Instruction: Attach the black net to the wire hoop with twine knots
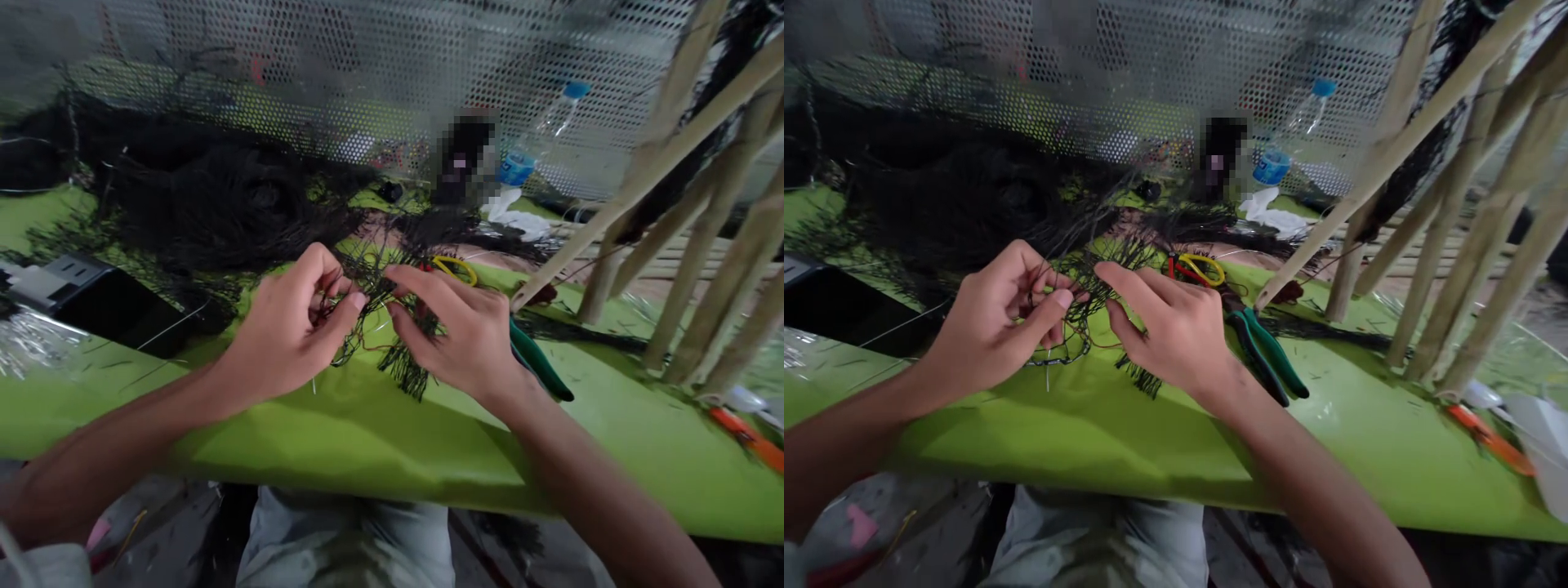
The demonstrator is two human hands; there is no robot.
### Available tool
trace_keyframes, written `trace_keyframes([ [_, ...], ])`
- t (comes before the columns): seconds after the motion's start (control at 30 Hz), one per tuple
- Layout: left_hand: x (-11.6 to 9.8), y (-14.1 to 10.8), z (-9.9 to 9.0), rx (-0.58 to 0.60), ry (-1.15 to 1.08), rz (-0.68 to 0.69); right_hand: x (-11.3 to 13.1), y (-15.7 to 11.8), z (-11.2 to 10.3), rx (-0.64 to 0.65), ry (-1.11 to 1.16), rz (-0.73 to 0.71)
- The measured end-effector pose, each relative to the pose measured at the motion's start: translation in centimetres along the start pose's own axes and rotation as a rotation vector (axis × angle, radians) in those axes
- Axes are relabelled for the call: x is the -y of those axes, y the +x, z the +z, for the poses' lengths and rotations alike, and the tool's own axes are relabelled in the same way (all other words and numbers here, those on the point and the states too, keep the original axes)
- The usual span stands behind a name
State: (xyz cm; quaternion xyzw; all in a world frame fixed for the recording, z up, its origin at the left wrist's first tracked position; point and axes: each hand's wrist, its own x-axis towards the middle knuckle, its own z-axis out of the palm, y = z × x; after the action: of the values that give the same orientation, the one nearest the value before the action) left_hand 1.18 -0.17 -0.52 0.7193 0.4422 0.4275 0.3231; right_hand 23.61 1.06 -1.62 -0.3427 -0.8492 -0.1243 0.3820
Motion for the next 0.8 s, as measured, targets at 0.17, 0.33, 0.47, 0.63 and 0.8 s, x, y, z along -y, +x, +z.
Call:
trace_keyframes([
  [0.17,0.0,0.1,0.4,0.069,-0.28,-0.136,-0.3,-0.3,-0.3,0.039,-0.003,0.025],
  [0.33,-0.2,0.0,0.8,0.084,-0.341,-0.164,-0.3,-0.5,-0.1,0.077,0.052,0.075],
  [0.47,-0.1,0.0,0.9,0.081,-0.263,-0.186,-0.4,-0.6,0.1,0.078,0.034,0.057],
  [0.63,0.1,0.2,1.1,-0.007,-0.364,-0.209,-0.2,-0.9,0.2,-0.098,0.028,-0.03],
  [0.8,0.1,0.2,1.2,-0.042,-0.373,-0.21,-0.5,-1.5,0.6,-0.203,-0.031,-0.142],
])
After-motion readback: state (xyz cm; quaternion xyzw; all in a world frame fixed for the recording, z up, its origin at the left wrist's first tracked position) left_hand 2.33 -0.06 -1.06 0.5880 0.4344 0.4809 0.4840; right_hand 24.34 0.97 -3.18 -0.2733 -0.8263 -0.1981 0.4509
